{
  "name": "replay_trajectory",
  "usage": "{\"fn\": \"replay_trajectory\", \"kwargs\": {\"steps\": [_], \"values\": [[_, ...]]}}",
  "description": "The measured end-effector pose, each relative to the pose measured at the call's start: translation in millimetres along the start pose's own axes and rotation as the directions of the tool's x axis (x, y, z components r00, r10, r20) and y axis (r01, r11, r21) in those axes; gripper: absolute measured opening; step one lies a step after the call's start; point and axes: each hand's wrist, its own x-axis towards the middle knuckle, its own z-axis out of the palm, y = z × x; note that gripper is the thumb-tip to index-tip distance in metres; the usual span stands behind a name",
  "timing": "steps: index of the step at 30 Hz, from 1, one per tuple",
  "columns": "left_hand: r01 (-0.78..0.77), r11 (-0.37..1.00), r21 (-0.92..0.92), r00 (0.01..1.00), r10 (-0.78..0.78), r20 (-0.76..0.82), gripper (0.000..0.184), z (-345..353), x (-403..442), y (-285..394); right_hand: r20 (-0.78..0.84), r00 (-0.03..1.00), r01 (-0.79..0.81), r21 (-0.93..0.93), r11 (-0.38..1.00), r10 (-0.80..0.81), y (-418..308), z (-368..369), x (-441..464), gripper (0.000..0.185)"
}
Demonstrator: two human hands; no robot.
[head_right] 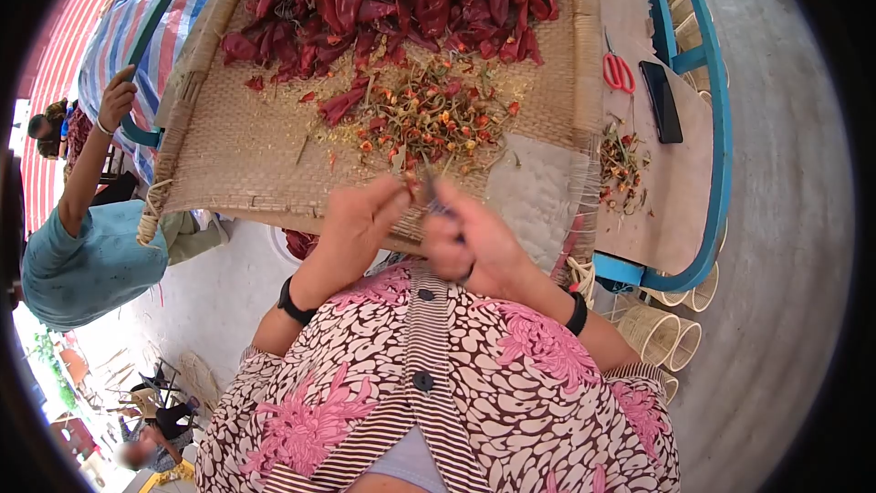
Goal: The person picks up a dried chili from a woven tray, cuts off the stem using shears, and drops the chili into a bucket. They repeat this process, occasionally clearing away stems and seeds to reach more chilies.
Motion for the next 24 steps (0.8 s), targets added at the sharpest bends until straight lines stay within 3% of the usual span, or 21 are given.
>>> {"fn": "replay_trajectory", "kwargs": {"steps": [1,3,6,7,9,11,13,14,16,18,20,23,24], "values": [[-0.009,0.994,0.111,0.999,0.004,0.046,0.018,0.7,-5.2,2.5,-0.011,0.999,0.049,0.033,0.998,-0.049,-4.2,1.4,-0.3,0.031],[0.013,0.997,0.07,0.999,-0.011,-0.03,0.018,3.6,-12.0,-0.2,-0.351,0.898,0.283,0.002,0.959,-0.264,-25.2,16.8,-6.7,0.032],[0.103,0.995,-0.01,0.988,-0.103,-0.116,0.018,-8.4,-7.7,-4.5,-0.331,0.934,0.098,-0.127,0.987,-0.135,-14.0,34.6,-2.4,0.032],[0.117,0.991,-0.06,0.982,-0.124,-0.141,0.018,-11.4,-7.7,-4.9,-0.329,0.934,0.104,-0.114,0.988,-0.136,-19.3,33.6,1.2,0.033],[0.098,0.964,-0.249,0.978,-0.14,-0.157,0.021,-18.8,-6.0,-9.4,-0.359,0.905,0.151,-0.231,0.961,-0.229,-20.0,38.0,2.4,0.034],[0.14,0.948,-0.286,0.974,-0.183,-0.132,0.022,-21.9,-3.6,-9.0,-0.341,0.884,0.201,-0.341,0.918,-0.32,-22.0,42.5,2.4,0.032],[0.164,0.929,-0.331,0.975,-0.203,-0.087,0.024,-20.5,-3.1,-7.0,-0.277,0.91,0.121,-0.536,0.835,-0.309,-24.0,56.6,1.5,0.028],[0.161,0.92,-0.356,0.978,-0.197,-0.065,0.024,-18.5,-2.3,-5.6,-0.247,0.922,0.083,-0.625,0.776,-0.298,-23.3,62.0,1.9,0.026],[0.133,0.906,-0.402,0.986,-0.163,-0.041,0.025,-14.5,-0.3,-3.9,-0.193,0.874,0.168,-0.74,0.651,-0.445,-12.9,69.6,10.3,0.021],[0.085,0.895,-0.439,0.993,-0.111,-0.032,0.025,-11.6,1.5,-4.5,-0.075,0.807,0.213,-0.889,0.405,-0.586,-11.1,65.9,14.0,0.018],[0.093,0.841,-0.533,0.994,-0.105,0.009,0.025,-10.2,2.4,-5.0,0.118,0.728,0.181,-0.983,0.024,-0.675,-13.0,47.7,17.0,0.017],[0.117,0.807,-0.579,0.993,-0.093,0.071,0.026,-13.5,-0.2,-0.8,-0.083,0.727,0.198,-0.925,0.325,-0.681,-8.8,52.3,10.3,0.02],[0.123,0.807,-0.577,0.992,-0.089,0.088,0.026,-17.9,-2.0,2.5,-0.075,0.642,0.175,-0.954,0.241,-0.763,-11.9,51.6,8.8,0.02]]}}
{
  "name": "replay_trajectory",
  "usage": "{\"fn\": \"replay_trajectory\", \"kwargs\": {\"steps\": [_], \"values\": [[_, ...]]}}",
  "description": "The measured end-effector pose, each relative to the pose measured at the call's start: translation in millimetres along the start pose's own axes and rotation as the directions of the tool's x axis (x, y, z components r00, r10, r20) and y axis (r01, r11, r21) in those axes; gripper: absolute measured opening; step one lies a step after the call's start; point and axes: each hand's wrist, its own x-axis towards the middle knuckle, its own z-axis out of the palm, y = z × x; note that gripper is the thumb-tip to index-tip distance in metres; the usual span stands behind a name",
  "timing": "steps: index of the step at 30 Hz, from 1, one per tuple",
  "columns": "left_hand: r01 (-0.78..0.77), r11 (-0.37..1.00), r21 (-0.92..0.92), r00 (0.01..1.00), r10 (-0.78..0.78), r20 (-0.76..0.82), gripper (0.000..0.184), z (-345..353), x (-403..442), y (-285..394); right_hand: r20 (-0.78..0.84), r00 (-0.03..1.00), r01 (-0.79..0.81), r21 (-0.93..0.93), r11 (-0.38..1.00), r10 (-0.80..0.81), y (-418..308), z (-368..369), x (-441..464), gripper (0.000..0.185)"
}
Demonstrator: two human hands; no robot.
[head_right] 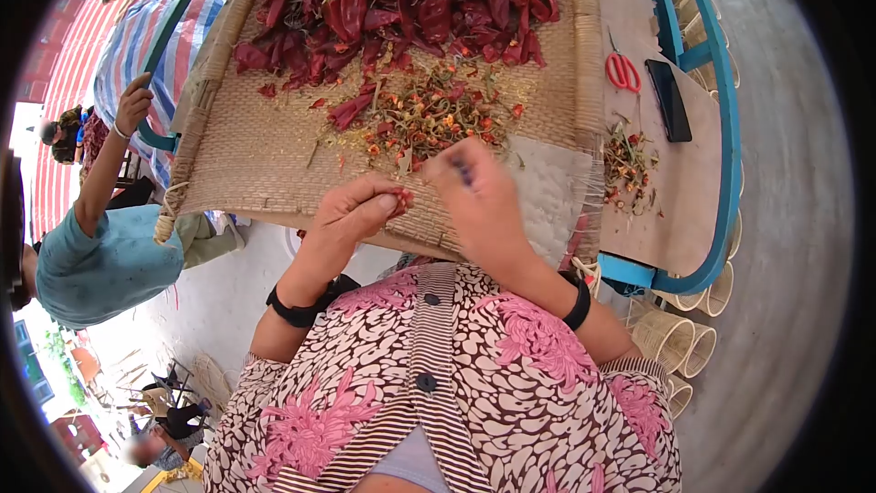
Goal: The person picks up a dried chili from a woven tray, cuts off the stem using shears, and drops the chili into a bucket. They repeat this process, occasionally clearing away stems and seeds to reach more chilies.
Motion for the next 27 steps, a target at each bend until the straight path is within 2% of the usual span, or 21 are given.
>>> {"fn": "replay_trajectory", "kwargs": {"steps": [2,4,6,7,8,10,11,13,14,16,19,22,25,27], "values": [[0.192,0.98,-0.06,0.98,-0.194,-0.044,0.025,-6.9,-12.9,24.1,-0.212,0.971,0.08,-0.156,0.984,-0.113,0.0,-11.1,5.6,0.021],[0.179,0.984,0.028,0.975,-0.173,-0.137,0.024,-15.6,-15.7,29.5,-0.183,0.969,0.122,-0.237,0.964,-0.167,2.1,-20.7,9.1,0.022],[-0.015,0.959,0.283,0.968,0.084,-0.235,0.024,-25.2,-6.1,22.7,-0.171,0.967,0.118,-0.348,0.93,-0.187,-0.1,-22.0,11.4,0.026],[0.1,0.903,0.417,0.945,0.044,-0.323,0.027,-25.0,-1.6,39.3,-0.174,0.968,0.096,-0.418,0.903,-0.183,-5.1,-21.0,12.1,0.028],[0.128,0.82,0.558,0.937,0.084,-0.338,0.03,-33.3,7.1,39.7,-0.178,0.967,0.073,-0.484,0.872,-0.18,-8.0,-20.1,12.6,0.03],[0.192,0.59,0.784,0.92,0.171,-0.354,0.034,-61.0,28.5,32.9,-0.167,0.976,0.058,-0.415,0.908,-0.139,-6.8,-20.6,12.8,0.034],[0.191,0.512,0.838,0.917,0.211,-0.338,0.037,-75.4,41.9,25.6,-0.158,0.98,0.05,-0.382,0.923,-0.118,-5.7,-20.8,12.7,0.036],[0.197,0.344,0.918,0.912,0.279,-0.3,0.042,-98.2,64.9,9.6,-0.031,0.992,0.096,-0.44,0.893,-0.122,-3.0,-19.8,11.1,0.035],[0.206,0.321,0.924,0.916,0.27,-0.298,0.042,-102.6,72.9,5.2,0.03,0.992,0.122,-0.465,0.877,-0.123,-2.8,-18.8,10.7,0.035],[0.221,0.279,0.935,0.923,0.25,-0.293,0.041,-103.4,86.3,1.5,0.05,0.994,0.106,-0.488,0.866,-0.094,-9.3,-14.6,8.3,0.034],[0.136,0.286,0.949,0.94,0.266,-0.215,0.039,-116.9,97.1,-13.2,0.091,0.992,0.121,-0.509,0.852,-0.087,-7.2,-10.5,6.1,0.032],[0.125,0.407,0.905,0.966,0.157,-0.204,0.036,-128.2,102.7,-14.9,0.127,0.986,0.16,-0.523,0.837,-0.109,-5.8,-8.7,5.4,0.031],[0.164,0.593,0.788,0.965,0.068,-0.252,0.037,-121.6,89.3,6.0,0.137,0.985,0.162,-0.525,0.835,-0.105,-9.5,-8.6,5.3,0.031],[0.128,0.768,0.627,0.959,0.066,-0.277,0.038,-107.5,71.9,17.1,0.141,0.984,0.167,-0.526,0.834,-0.109,-11.8,-8.1,5.4,0.032]]}}
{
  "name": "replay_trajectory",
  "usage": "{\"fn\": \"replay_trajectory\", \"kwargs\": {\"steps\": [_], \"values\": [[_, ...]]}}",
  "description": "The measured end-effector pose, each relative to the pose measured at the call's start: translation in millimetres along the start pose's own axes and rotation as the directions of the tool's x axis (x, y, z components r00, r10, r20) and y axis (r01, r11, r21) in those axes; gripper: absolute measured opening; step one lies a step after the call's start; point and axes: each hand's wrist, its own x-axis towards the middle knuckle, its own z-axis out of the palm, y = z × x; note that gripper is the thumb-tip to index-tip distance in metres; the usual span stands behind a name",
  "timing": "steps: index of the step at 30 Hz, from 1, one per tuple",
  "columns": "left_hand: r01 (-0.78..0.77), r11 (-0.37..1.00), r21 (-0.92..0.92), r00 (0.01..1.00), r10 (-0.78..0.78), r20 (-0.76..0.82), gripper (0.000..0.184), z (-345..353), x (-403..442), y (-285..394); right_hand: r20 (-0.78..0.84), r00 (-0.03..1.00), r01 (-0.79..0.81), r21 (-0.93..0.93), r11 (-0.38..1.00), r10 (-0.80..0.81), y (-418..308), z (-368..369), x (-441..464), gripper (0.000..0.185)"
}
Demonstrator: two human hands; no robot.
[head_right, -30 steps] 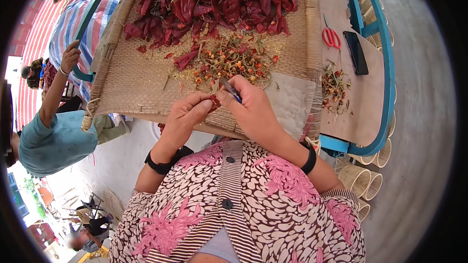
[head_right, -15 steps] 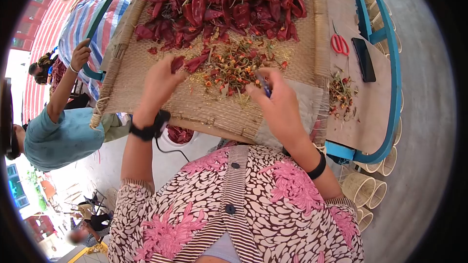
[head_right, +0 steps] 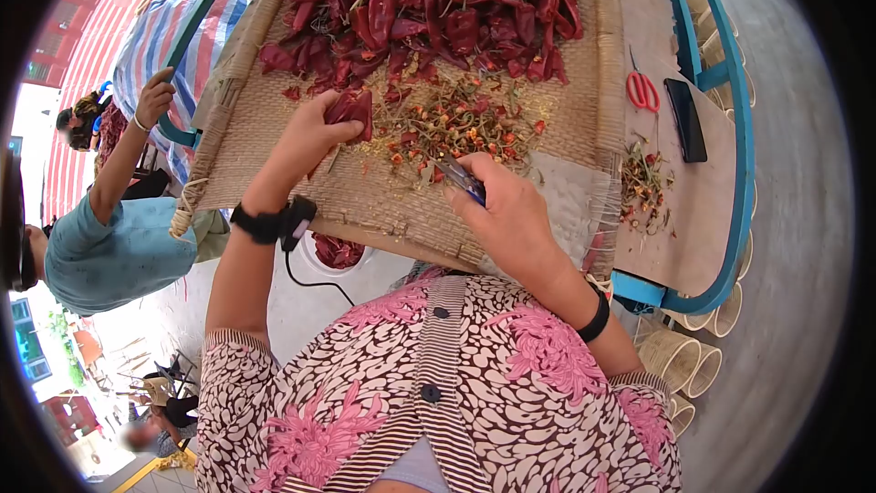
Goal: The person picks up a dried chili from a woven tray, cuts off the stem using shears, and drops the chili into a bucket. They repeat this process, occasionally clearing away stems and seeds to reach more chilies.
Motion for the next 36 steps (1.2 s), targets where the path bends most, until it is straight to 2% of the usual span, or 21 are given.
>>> {"fn": "replay_trajectory", "kwargs": {"steps": [2,4,6,8,11,14,17,20,23,25,27,28,30,31,33,36], "values": [[0.017,0.969,-0.248,1.0,-0.013,0.016,0.039,1.9,-27.1,21.3,0.002,1.0,0.026,-0.013,1.0,-0.026,-1.8,0.9,0.3,0.033],[0.029,0.872,-0.489,0.998,-0.003,0.056,0.04,6.0,-51.7,45.7,0.02,0.991,0.135,-0.054,0.989,-0.134,-5.0,2.9,1.3,0.035],[0.168,0.766,-0.621,0.978,-0.047,0.206,0.041,6.6,-61.9,48.1,0.022,0.974,0.228,-0.071,0.971,-0.227,-9.2,4.9,2.1,0.037],[0.257,0.683,-0.683,0.95,-0.05,0.308,0.04,7.4,-71.2,48.1,0.005,0.954,0.3,-0.068,0.952,-0.3,-13.9,5.6,1.2,0.04],[0.296,0.435,-0.85,0.952,-0.064,0.299,0.041,17.4,-78.2,46.5,0.045,0.943,0.331,-0.041,0.943,-0.329,-14.9,2.8,1.6,0.041],[0.258,0.351,-0.9,0.958,0.026,0.285,0.045,20.7,-82.7,41.2,0.035,0.939,0.345,-0.058,0.937,-0.343,-18.2,2.0,0.4,0.039],[0.308,0.31,-0.899,0.935,0.074,0.346,0.05,21.2,-82.5,26.7,0.038,0.94,0.34,-0.056,0.939,-0.338,-22.8,1.6,-0.1,0.036],[0.256,0.458,-0.852,0.96,-0.014,0.28,0.048,27.2,-81.2,37.0,-0.019,0.951,0.306,-0.084,0.948,-0.308,-19.4,7.8,4.1,0.034],[0.038,0.73,-0.682,0.988,-0.129,-0.082,0.04,47.2,-77.4,34.7,-0.262,0.964,0.091,0.182,0.979,-0.041,-9.4,9.8,5.5,0.03],[0.027,0.835,-0.55,0.98,-0.132,-0.152,0.037,51.6,-74.4,35.7,-0.262,0.962,0.06,0.481,0.874,0.078,-2.6,1.0,9.3,0.028],[0.018,0.941,-0.338,0.979,-0.085,-0.184,0.038,56.3,-69.6,37.9,-0.217,0.965,0.016,0.612,0.79,0.149,-0.9,-1.7,10.4,0.027],[0.006,0.981,-0.193,0.984,-0.04,-0.175,0.04,60.5,-66.0,39.8,-0.186,0.969,-0.014,0.607,0.794,0.159,-1.8,-1.9,10.2,0.026],[-0.036,0.997,0.068,0.979,0.049,-0.198,0.043,70.4,-54.0,42.0,-0.142,0.976,-0.042,0.61,0.791,0.162,-4.7,-1.3,9.5,0.025],[-0.032,0.992,0.118,0.979,0.055,-0.198,0.043,75.3,-45.3,39.8,-0.13,0.98,-0.04,0.619,0.784,0.152,-7.4,0.3,9.1,0.025],[-0.022,0.976,0.217,0.978,0.067,-0.2,0.044,83.5,-30.4,35.4,-0.111,0.984,-0.039,0.62,0.784,0.138,-9.9,2.5,8.5,0.025],[0.018,0.978,0.206,0.988,0.014,-0.154,0.048,91.2,-20.6,38.9,-0.082,0.989,-0.048,0.607,0.793,0.122,-8.2,5.7,9.4,0.024]]}}
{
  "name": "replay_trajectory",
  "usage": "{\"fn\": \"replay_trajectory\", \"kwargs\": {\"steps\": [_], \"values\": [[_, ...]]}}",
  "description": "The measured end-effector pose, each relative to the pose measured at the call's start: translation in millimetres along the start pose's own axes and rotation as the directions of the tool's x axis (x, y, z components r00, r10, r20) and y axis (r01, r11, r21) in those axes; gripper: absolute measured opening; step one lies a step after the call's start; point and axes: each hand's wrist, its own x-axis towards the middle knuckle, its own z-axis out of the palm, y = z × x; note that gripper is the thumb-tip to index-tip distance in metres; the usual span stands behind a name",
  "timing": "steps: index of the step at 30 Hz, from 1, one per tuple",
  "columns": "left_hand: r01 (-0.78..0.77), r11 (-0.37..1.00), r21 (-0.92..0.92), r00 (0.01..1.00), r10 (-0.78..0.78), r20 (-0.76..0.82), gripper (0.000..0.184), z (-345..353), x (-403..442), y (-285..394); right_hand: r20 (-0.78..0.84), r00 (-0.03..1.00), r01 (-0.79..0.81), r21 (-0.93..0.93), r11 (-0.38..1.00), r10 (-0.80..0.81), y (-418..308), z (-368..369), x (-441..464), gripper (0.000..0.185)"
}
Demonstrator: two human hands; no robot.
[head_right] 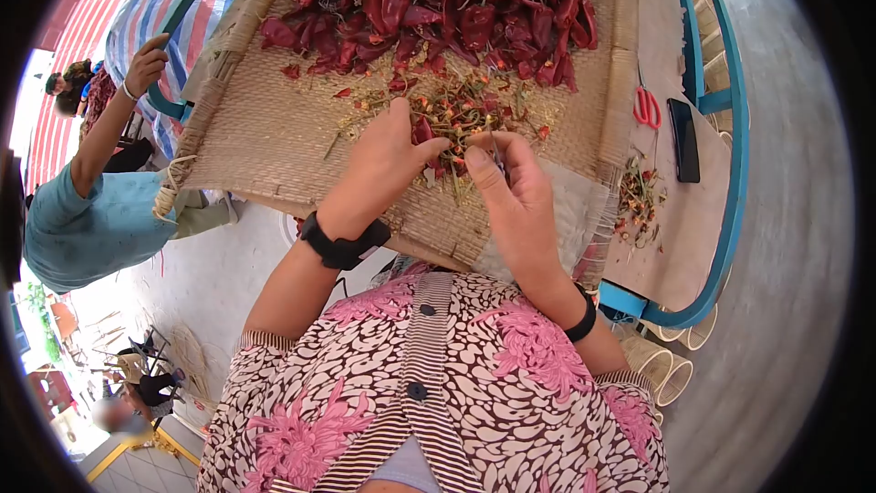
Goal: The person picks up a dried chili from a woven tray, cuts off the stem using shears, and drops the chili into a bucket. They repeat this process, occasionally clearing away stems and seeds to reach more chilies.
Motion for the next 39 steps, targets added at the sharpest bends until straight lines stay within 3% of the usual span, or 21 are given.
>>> {"fn": "replay_trajectory", "kwargs": {"steps": [3,6,9,12,15,18,21,24,27,30,33,39], "values": [[-0.004,0.996,0.091,0.997,0.011,-0.075,0.047,8.8,4.1,-5.8,0.062,0.998,-0.021,-0.03,0.999,0.023,1.1,1.0,-1.9,0.025],[-0.017,0.994,0.111,0.999,0.021,-0.037,0.044,8.7,5.8,-9.5,0.102,0.995,0.0,-0.168,0.986,0.017,1.1,-0.1,-3.7,0.028],[0.107,0.993,0.048,0.994,-0.108,0.012,0.042,-2.9,5.5,-10.2,0.097,0.995,0.059,-0.292,0.955,-0.032,1.6,-2.0,-3.1,0.031],[0.062,0.995,-0.08,0.988,-0.072,-0.137,0.038,-14.0,-7.3,-11.5,0.102,0.994,0.064,-0.386,0.92,-0.027,-3.9,-4.5,-2.5,0.034],[0.115,0.807,-0.579,0.991,-0.13,0.016,0.027,-32.6,-22.0,-2.7,0.127,0.99,0.106,-0.438,0.893,-0.055,-3.3,-6.3,-2.9,0.035],[0.038,0.645,-0.763,0.999,-0.044,0.013,0.025,-35.0,-33.2,-3.3,0.148,0.981,0.183,-0.48,0.858,-0.126,-3.4,-4.5,-3.3,0.036],[0.044,0.805,-0.591,0.999,-0.046,0.012,0.023,-44.5,-43.3,4.7,0.162,0.969,0.244,-0.516,0.821,-0.186,-1.5,-3.0,-3.2,0.036],[0.036,0.736,-0.676,0.999,-0.049,0.0,0.021,-40.1,-49.8,5.2,0.19,0.97,0.234,-0.532,0.814,-0.155,-4.7,-1.1,-6.0,0.036],[-0.199,0.745,-0.636,0.979,0.122,-0.163,0.019,-30.8,-50.6,-5.6,0.223,0.954,0.293,-0.536,0.792,-0.202,-0.1,-1.5,-7.7,0.035],[-0.27,0.731,-0.627,0.962,0.179,-0.206,0.018,-31.5,-53.8,-4.9,0.268,0.922,0.382,-0.53,0.757,-0.278,1.6,-2.2,-8.6,0.035],[-0.252,0.751,-0.61,0.962,0.125,-0.244,0.02,-31.7,-56.2,-2.2,0.284,0.921,0.382,-0.53,0.757,-0.266,-0.2,-2.5,-9.7,0.035],[-0.408,0.87,-0.276,0.868,0.277,-0.412,0.019,-33.4,-56.5,8.3,0.292,0.926,0.361,-0.496,0.79,-0.24,-6.2,-1.6,-10.8,0.036]]}}
